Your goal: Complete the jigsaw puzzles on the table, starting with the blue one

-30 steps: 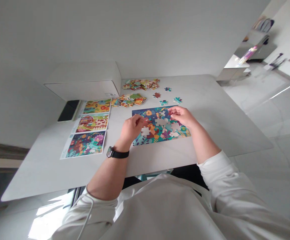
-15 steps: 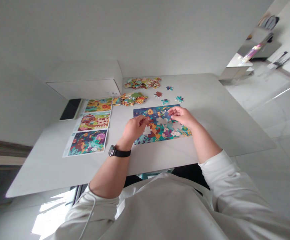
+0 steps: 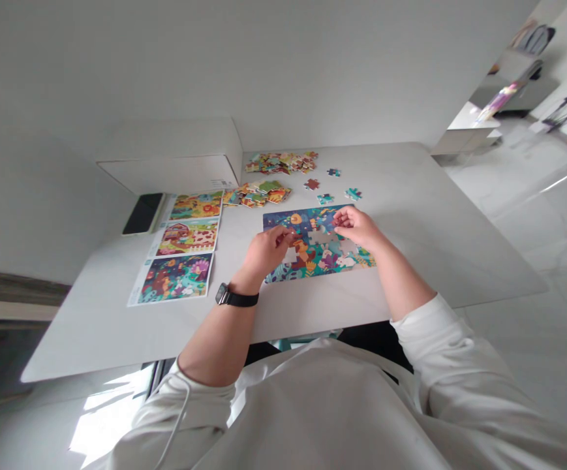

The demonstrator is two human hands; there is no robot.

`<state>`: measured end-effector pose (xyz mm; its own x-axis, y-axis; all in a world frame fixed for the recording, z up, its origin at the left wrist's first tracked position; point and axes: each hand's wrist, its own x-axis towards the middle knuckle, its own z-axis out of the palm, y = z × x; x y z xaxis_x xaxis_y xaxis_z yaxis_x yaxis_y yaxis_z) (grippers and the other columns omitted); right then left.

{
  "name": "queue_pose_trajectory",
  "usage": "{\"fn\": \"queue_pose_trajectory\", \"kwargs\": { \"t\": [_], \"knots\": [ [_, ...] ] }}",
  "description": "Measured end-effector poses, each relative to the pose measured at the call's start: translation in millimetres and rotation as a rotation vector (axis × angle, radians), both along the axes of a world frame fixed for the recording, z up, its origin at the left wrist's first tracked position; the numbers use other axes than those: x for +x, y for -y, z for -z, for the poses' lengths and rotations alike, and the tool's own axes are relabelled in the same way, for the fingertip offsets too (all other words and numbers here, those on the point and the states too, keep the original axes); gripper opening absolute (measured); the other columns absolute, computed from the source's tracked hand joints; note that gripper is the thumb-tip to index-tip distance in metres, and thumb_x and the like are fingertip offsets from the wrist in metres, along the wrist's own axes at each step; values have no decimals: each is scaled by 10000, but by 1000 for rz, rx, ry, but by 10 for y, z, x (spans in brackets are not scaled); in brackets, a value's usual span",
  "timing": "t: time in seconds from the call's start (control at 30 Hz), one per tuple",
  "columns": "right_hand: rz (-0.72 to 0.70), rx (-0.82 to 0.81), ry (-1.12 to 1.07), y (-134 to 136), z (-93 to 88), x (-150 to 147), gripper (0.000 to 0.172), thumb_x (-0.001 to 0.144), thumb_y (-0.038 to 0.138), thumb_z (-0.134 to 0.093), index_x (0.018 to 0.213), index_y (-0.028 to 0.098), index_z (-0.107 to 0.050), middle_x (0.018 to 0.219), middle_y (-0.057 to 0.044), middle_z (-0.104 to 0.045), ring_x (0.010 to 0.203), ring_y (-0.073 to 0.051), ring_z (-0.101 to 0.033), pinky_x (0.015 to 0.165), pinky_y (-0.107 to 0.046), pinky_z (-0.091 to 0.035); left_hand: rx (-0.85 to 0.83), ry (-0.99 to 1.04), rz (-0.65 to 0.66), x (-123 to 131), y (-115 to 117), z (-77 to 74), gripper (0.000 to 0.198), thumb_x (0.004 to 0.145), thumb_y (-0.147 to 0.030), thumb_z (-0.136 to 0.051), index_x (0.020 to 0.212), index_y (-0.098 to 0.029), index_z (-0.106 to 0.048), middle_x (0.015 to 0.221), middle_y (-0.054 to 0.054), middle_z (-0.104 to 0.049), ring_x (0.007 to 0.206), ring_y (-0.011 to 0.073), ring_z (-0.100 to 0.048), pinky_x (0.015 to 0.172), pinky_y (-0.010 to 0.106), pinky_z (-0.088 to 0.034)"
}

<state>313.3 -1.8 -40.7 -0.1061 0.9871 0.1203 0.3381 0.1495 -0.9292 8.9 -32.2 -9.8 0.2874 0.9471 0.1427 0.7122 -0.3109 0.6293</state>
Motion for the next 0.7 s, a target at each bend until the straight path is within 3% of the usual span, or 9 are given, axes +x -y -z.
{"fn": "queue_pose_trajectory", "kwargs": {
  "t": [0.33,0.53,0.7],
  "knots": [
    [-58,65,282,119,56,-209,258,776,217,-818,1018,233,-729,977,-33,-796,882,-215,-731,885,-392,-599,-6,-61,21,31,22,-17,351,1044,-427,-549,1169,-219,-803,920,78,-814,811,231,-716,730,302,-481],
    [-85,108,344,141,21,-232,228,783,213,-825,998,239,-754,958,-32,-800,867,-222,-740,868,-393,-597,20,-87,37,29,17,16,311,1041,-394,-554,1122,-225,-802,907,77,-806,807,240,-716,743,317,-499],
    [-94,143,368,153,11,-231,198,776,202,-820,959,244,-759,941,-31,-796,861,-232,-740,868,-397,-592,155,-53,162,34,-20,80,235,1002,-290,-589,1084,-217,-798,1105,98,-805,1044,258,-731,967,380,-555]
  ]
}}
